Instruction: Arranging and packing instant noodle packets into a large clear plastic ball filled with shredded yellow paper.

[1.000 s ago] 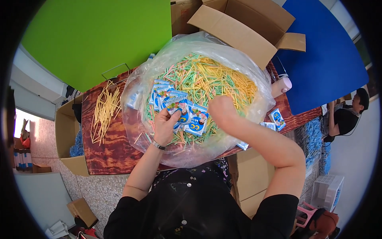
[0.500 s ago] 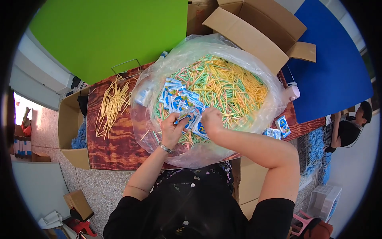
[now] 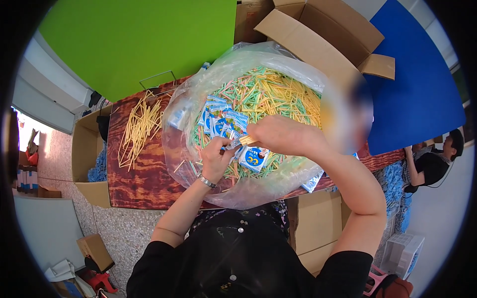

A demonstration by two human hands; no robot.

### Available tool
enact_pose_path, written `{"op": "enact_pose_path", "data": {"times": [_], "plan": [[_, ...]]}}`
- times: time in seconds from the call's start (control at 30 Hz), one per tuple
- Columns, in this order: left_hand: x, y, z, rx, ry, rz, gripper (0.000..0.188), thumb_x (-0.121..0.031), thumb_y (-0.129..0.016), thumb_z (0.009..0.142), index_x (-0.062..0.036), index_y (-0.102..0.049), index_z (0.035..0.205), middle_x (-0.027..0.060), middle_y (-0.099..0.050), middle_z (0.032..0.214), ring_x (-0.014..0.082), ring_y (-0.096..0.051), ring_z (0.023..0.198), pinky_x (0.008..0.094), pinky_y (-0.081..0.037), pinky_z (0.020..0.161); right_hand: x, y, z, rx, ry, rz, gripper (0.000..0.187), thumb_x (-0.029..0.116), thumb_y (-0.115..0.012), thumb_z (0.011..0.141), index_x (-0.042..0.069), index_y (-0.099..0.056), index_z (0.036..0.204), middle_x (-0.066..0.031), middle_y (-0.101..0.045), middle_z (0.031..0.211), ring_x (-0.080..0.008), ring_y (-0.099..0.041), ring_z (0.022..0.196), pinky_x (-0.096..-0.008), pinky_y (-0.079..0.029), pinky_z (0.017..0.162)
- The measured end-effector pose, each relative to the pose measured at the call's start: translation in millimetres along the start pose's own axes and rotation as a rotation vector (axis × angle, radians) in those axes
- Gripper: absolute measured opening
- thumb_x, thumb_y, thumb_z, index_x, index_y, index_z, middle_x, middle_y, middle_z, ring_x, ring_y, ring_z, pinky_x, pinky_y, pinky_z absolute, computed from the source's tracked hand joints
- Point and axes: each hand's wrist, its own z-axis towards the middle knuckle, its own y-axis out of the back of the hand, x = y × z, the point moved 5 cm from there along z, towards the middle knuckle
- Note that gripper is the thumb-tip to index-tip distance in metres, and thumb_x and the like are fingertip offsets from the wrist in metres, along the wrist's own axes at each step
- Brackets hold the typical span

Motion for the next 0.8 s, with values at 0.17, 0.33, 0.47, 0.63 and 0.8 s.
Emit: {"op": "enact_pose_path", "data": {"times": [0.17, 0.33, 0.47, 0.63, 0.8], "plan": [[-8.8, 2.7, 1.9, 0.043, -0.018, 0.014, 0.020, 0.002, -0.070, 0.071, -0.0013, -0.061, 0.088, 0.0107, -0.061, 0.080, 0.0227, -0.062, 0.066, 0.0317, -0.049, 0.057, -1.6, -3.4, 5.7, 0.105, -0.100, -0.120, 0.013, 0.012, -0.059, 0.082, 0.000, -0.063, 0.082, -0.0209, -0.065, 0.077, -0.0372, -0.066, 0.078, -0.0465, -0.049, 0.064], [-16.3, 5.3, 2.4, 0.035, -0.073, 0.040, 0.019, 0.004, -0.068, 0.071, -0.0007, -0.062, 0.088, 0.0118, -0.061, 0.080, 0.0254, -0.062, 0.070, 0.0335, -0.049, 0.060, -1.6, -6.3, 9.5, 0.151, -0.140, -0.228, 0.014, 0.012, -0.058, 0.081, 0.002, -0.067, 0.083, -0.0191, -0.067, 0.080, -0.0351, -0.067, 0.080, -0.0440, -0.053, 0.067], [-23.7, 5.0, 3.3, -0.020, -0.200, 0.056, 0.021, 0.005, -0.069, 0.069, -0.0015, -0.063, 0.088, 0.0107, -0.061, 0.079, 0.0265, -0.061, 0.071, 0.0354, -0.049, 0.060, -4.4, -8.3, 13.1, 0.227, -0.179, -0.281, 0.014, 0.014, -0.055, 0.085, 0.003, -0.063, 0.081, -0.0170, -0.065, 0.075, -0.0354, -0.066, 0.076, -0.0441, -0.052, 0.064], [-35.1, 2.5, 6.5, -0.026, -0.267, 0.098, 0.025, 0.001, -0.074, 0.069, -0.0018, -0.063, 0.091, 0.0103, -0.062, 0.081, 0.0271, -0.062, 0.073, 0.0354, -0.049, 0.061, 12.2, -17.2, 27.6, 0.264, -0.208, -0.330, 0.009, 0.010, -0.059, 0.081, 0.003, -0.065, 0.083, -0.0156, -0.065, 0.074, -0.0334, -0.067, 0.075, -0.0420, -0.053, 0.061], [-26.1, -0.2, 5.3, -0.003, -0.159, 0.027, 0.030, -0.006, -0.079, 0.070, -0.0018, -0.062, 0.094, 0.0111, -0.063, 0.083, 0.0272, -0.063, 0.075, 0.0350, -0.049, 0.063, 31.2, -7.9, 27.4, 0.098, -0.156, -0.304, 0.023, 0.013, -0.068, 0.078, 0.001, -0.061, 0.097, -0.0144, -0.064, 0.085, -0.0317, -0.067, 0.075, -0.0398, -0.054, 0.061]]}}
